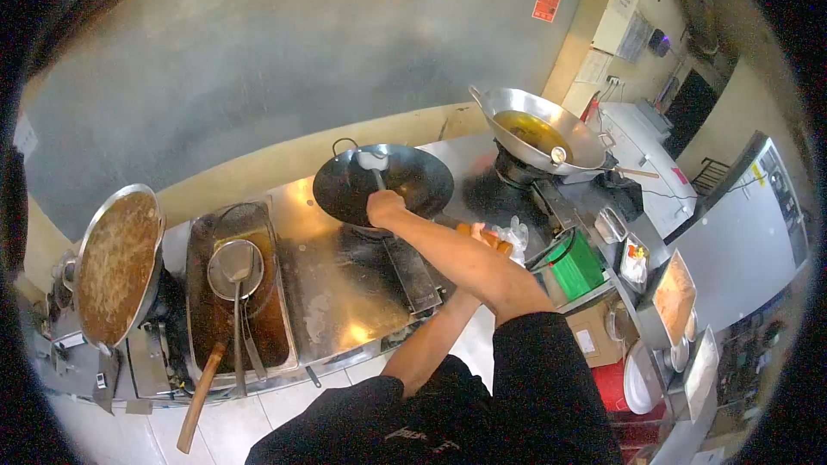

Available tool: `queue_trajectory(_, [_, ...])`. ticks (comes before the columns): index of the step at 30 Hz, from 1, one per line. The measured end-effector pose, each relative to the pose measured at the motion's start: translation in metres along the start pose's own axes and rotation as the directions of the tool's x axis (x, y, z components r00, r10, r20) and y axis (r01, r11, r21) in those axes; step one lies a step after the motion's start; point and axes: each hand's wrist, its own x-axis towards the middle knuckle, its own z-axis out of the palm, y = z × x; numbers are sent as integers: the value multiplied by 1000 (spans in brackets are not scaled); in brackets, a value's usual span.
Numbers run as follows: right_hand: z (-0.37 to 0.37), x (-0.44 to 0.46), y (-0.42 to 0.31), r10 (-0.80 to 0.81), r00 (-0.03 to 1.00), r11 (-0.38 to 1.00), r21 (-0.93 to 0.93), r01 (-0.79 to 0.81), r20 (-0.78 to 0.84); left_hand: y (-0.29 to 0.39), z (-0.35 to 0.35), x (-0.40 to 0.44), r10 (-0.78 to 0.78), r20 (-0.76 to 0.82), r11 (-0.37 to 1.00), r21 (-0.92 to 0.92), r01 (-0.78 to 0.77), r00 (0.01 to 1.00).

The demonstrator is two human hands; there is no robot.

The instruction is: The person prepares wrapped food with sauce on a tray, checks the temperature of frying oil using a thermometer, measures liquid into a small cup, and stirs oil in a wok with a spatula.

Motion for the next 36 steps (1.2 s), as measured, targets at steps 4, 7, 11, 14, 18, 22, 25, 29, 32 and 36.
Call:
queue_trajectory(4, [-38,-22,46,-3,966,998,-63,20,260,8,-39,-1,63,-203,997,55,-53,977])
queue_trajectory(7, [-63,-35,78,-187,845,817,-398,416,501,33,-84,-19,120,-273,984,163,-77,955])
queue_trajectory(11, [-22,-23,91,-13,996,998,-67,7,-92,93,-139,-52,53,-183,929,370,19,982])
queue_trajectory(14, [17,-7,110,-172,979,921,-371,119,-112,139,-148,-81,39,-198,924,381,40,979])
queue_trajectory(18, [40,-7,97,-21,970,971,-238,-38,-241,163,-117,-110,11,-228,934,351,72,974])
queue_trajectory(22, [54,-5,107,-24,932,959,-271,-80,-362,165,-127,-106,36,-188,903,427,48,982])
queue_trajectory(25, [59,0,119,-50,928,944,-322,-77,-369,164,-133,-103,8,-190,907,415,73,982])
queue_trajectory(29, [56,-17,129,-160,939,940,-337,51,-304,169,-134,-108,60,-196,877,479,42,979])
queue_trajectory(32, [48,-38,162,-258,955,952,-206,226,-148,183,-139,-110,49,-230,877,475,68,972])
queue_trajectory(36, [53,-23,133,-251,950,967,-97,236,-186,198,-146,-123,60,-258,869,488,77,964])
